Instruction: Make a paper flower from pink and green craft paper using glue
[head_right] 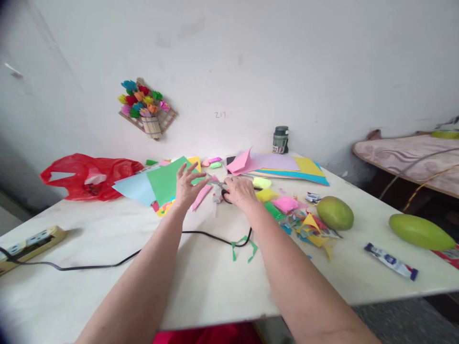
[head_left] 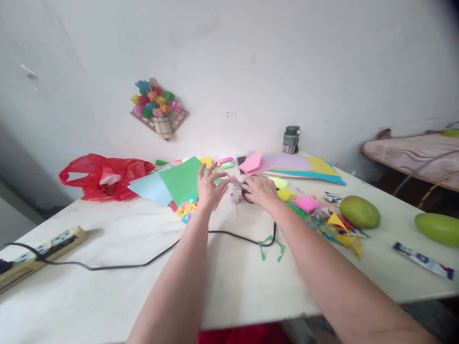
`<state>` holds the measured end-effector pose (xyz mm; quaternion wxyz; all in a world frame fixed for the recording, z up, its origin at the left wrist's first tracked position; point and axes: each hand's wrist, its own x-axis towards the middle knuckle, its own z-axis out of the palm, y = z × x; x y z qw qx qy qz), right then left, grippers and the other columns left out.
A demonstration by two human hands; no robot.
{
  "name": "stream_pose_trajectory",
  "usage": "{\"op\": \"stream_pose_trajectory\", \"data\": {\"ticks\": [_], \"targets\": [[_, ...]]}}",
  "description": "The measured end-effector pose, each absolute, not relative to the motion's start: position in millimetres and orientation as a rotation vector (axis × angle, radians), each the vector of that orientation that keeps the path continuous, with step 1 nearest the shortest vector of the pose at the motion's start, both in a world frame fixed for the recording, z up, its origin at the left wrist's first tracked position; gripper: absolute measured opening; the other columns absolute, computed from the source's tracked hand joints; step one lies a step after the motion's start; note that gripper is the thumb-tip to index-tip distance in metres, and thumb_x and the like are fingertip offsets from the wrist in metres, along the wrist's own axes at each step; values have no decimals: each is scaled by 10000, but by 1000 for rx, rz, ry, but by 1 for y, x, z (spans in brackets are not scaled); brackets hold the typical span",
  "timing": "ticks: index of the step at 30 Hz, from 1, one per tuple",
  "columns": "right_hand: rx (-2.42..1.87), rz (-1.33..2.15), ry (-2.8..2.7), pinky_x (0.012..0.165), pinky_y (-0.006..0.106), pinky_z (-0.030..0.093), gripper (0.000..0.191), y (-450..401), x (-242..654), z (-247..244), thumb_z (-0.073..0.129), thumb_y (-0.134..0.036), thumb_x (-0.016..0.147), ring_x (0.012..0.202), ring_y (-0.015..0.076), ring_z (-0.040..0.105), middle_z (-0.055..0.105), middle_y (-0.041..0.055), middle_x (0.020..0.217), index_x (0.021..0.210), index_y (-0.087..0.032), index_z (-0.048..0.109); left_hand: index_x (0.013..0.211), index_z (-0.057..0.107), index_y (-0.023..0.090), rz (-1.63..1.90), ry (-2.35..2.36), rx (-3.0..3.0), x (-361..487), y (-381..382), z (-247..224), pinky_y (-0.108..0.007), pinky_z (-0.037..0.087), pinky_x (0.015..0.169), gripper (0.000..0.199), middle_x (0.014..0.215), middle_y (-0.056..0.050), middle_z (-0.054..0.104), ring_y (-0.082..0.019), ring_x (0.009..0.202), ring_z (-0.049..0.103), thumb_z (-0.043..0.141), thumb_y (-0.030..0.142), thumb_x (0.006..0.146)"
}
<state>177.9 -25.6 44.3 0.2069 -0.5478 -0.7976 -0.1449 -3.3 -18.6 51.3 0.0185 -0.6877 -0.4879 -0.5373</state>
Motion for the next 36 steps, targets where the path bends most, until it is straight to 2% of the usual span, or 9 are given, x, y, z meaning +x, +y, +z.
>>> {"op": "stream_pose_trajectory", "data": {"ticks": [4,11,14,19,27,31,36], "targets": [[-1443,-439,-2299,733,317,351,355,-27,176,45,598,-320,697,901,244,545,628,87,975,1032,-206,576,760,699,267,-1648,-1475,-2222,-3,-14,43,-438,142,1061,166,1207,-31,561,-280,1299,212,728,328,609],[-1342,-440,-2391,761,325,330,362,-28,175,46,614,-308,677,906,242,525,618,87,944,1022,-202,582,730,705,267,-1587,-1580,-2291,-11,-10,40,-441,152,1057,80,1181,-9,583,-261,1283,261,638,240,694],[-1328,-448,-2399,755,323,326,369,-29,175,47,619,-305,672,900,240,524,618,79,937,1026,-205,582,726,703,276,-1535,-1624,-2352,-14,-10,41,-448,142,1056,97,1212,7,562,-261,1284,261,638,221,679],[-1309,-476,-2412,752,322,322,376,-30,174,47,624,-301,672,901,238,520,617,78,945,1032,-200,585,692,701,243,-1531,-1642,-2390,-15,-8,40,-456,139,1048,65,1232,-31,547,-281,1303,218,664,231,641],[-1294,-497,-2454,752,318,317,388,-29,172,45,629,-314,680,913,233,511,613,78,962,1046,-195,574,738,707,333,-1374,-1869,-2494,-20,-4,41,-493,47,1056,177,1182,55,576,-274,1303,221,543,286,688],[-1264,-520,-2473,732,313,323,382,-29,171,44,629,-312,676,903,230,515,614,69,955,1035,-194,572,700,706,320,-1436,-1843,-2513,-23,-6,42,-490,72,1053,122,1212,57,555,-292,1302,215,603,299,639],[-1256,-519,-2482,727,312,325,383,-30,171,44,620,-314,684,902,226,516,610,66,957,1044,-198,566,653,708,240,-1621,-1817,-2546,-22,-12,45,-434,148,1054,99,1227,-28,551,-301,1278,270,665,292,580]]}}
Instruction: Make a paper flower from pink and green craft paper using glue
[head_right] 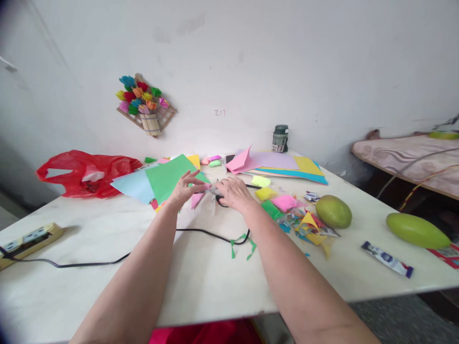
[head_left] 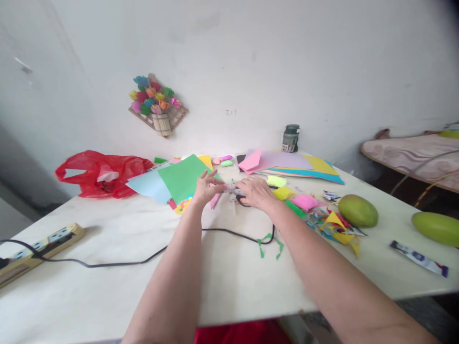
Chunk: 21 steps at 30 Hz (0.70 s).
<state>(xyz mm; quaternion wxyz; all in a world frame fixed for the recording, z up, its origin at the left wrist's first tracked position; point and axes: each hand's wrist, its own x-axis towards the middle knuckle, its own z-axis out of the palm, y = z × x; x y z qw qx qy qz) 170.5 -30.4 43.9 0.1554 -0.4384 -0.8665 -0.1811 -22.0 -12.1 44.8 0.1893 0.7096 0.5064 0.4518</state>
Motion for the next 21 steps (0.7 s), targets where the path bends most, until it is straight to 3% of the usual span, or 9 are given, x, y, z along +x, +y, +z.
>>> {"op": "stream_pose_trajectory", "data": {"ticks": [7,13,17,21], "targets": [[-1281,-486,-2472,710,308,345,379,-31,171,45,619,-328,674,897,230,543,628,61,946,1032,-210,586,604,692,216,1453,1329,1803,-21,-14,47,-427,201,1029,76,1192,-49,573,-305,1244,333,633,253,575],[-1695,-280,-2097,653,302,383,373,-20,188,48,560,-487,700,844,237,596,666,52,891,989,-258,617,614,672,167,1680,1181,1308,-13,-18,50,-344,383,846,131,917,-76,666,-246,938,564,630,277,556],[-2006,-193,-1768,641,313,408,419,-12,215,54,524,-524,708,849,262,609,667,110,892,947,-204,649,632,669,159,1612,1157,1252,-1,-17,46,-312,397,755,138,705,-49,655,-196,765,574,622,262,552],[-2205,-63,-1537,646,307,429,400,-9,245,57,529,-477,718,881,267,609,661,141,920,925,-167,673,614,667,166,1547,1153,1238,9,-15,42,-295,383,730,133,706,-41,651,-179,750,556,633,268,535]]}}
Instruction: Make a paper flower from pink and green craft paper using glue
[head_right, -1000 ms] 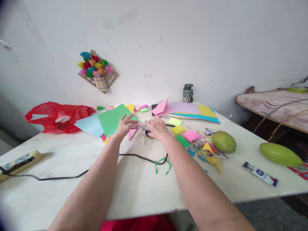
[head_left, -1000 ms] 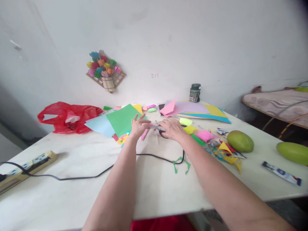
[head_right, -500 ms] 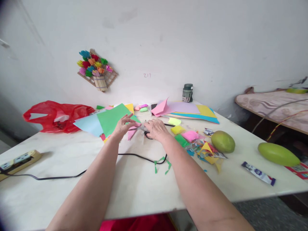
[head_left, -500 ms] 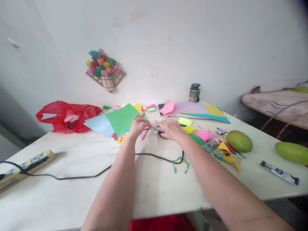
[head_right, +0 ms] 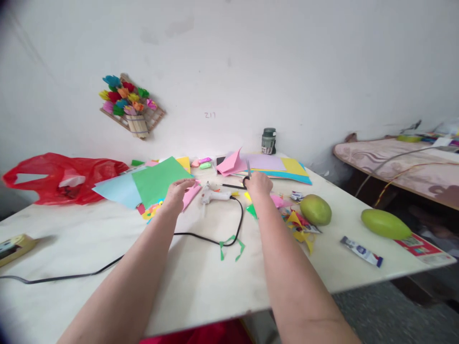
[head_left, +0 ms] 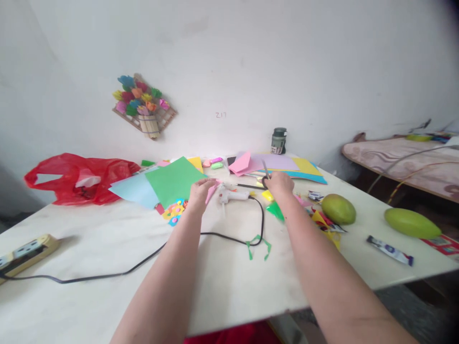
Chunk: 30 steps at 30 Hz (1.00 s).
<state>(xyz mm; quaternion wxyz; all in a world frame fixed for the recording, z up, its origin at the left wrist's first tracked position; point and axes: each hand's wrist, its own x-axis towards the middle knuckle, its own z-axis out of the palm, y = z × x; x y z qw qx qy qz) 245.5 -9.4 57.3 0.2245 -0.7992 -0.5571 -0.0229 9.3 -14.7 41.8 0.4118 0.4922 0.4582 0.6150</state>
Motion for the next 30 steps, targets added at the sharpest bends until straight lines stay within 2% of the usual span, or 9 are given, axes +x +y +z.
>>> {"op": "stream_pose_trajectory", "data": {"ticks": [4,9,14,17,20,22,25,30], "targets": [[-2281,46,-1439,672,306,444,374,-4,268,51,552,-398,718,899,267,609,656,143,965,968,-146,669,608,669,170,1486,1129,1218,17,-18,42,-293,373,716,145,669,-31,637,-176,728,547,644,283,522],[-2267,48,-1404,734,283,438,328,2,273,41,520,-190,736,952,238,596,654,136,993,1033,-147,650,621,672,167,1438,1117,1253,20,-17,35,-292,366,696,163,654,-26,629,-166,684,534,644,299,531],[-2049,-134,-1462,721,323,437,279,-4,244,49,446,-279,803,914,249,601,664,123,968,902,-179,688,658,681,168,1426,1091,1259,23,-14,30,-292,363,702,194,710,-42,634,-171,722,531,638,324,553],[-1684,199,-1606,672,283,443,225,-11,213,56,499,-301,765,807,203,618,687,86,864,789,-180,686,647,673,179,1431,1072,1199,25,-17,33,-283,353,696,179,737,-40,634,-163,740,529,641,330,557],[-1257,859,-1568,572,222,440,210,-18,186,58,517,-220,730,659,134,614,693,69,821,875,-148,652,660,674,183,1460,1066,1115,28,-18,35,-276,353,681,181,763,-39,641,-152,728,528,653,320,543],[-1082,1083,-1518,544,199,430,186,-22,174,57,533,-184,701,611,108,604,692,61,791,850,-138,635,662,674,182,1495,1061,1073,28,-18,35,-271,356,676,183,760,-31,639,-138,704,522,658,314,536],[-993,1186,-1433,539,188,426,134,-27,163,55,575,-172,664,568,88,593,685,43,742,783,-137,625,658,671,183,1536,1051,1016,29,-16,34,-263,358,670,179,724,-12,625,-120,674,513,662,312,534],[-985,1164,-1281,508,182,416,70,-27,152,51,555,-108,650,499,71,573,656,5,644,689,-136,606,651,650,176,1523,1007,914,33,-18,35,-251,351,644,183,677,3,604,-109,653,512,671,297,515]]}}
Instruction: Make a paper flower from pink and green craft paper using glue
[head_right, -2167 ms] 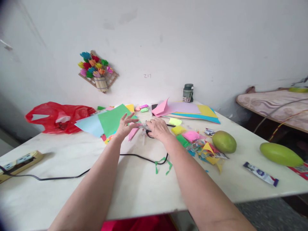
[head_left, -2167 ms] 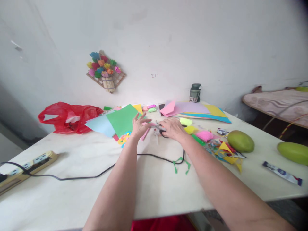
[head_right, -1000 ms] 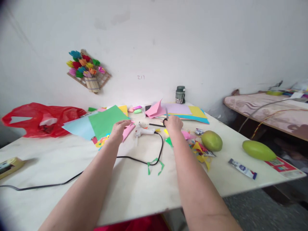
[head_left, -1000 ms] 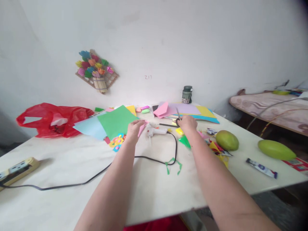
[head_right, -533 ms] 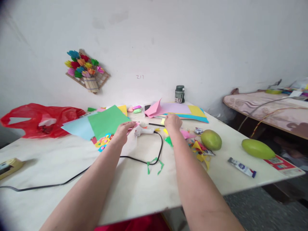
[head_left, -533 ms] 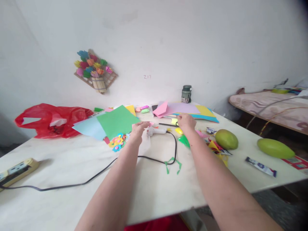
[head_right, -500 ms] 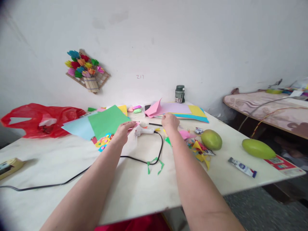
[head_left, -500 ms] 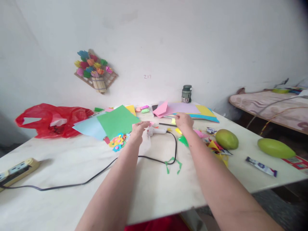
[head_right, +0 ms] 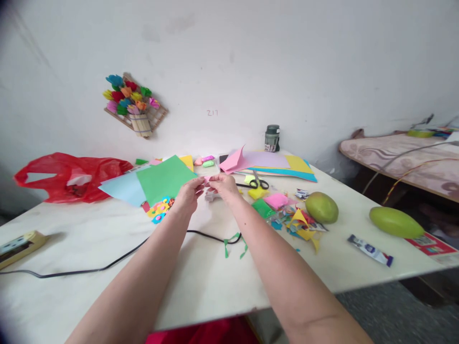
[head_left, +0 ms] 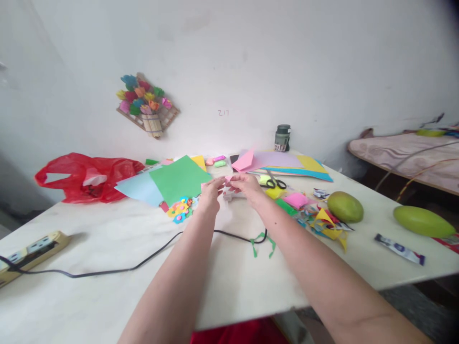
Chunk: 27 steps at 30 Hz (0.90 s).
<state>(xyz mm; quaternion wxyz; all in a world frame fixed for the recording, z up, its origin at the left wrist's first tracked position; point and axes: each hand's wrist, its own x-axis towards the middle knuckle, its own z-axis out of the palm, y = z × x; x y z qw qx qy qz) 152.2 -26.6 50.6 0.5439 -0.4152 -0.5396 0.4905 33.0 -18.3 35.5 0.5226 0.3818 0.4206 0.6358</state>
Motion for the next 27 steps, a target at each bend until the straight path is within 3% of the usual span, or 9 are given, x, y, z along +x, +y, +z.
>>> {"op": "stream_pose_trajectory", "data": {"ticks": [20,27], "targets": [[-952,1175,-1235,447,175,381,36,-25,153,49,600,-165,625,480,80,568,625,-11,568,647,-138,609,653,612,138,1540,874,858,36,-16,32,-226,362,559,191,598,2,576,-80,549,497,666,254,510],[-984,1116,-1207,455,176,394,35,-23,150,48,583,-113,617,461,73,559,598,-31,535,624,-142,599,633,601,142,1537,865,860,38,-16,30,-230,365,564,175,579,6,563,-82,538,493,662,253,512]]}}
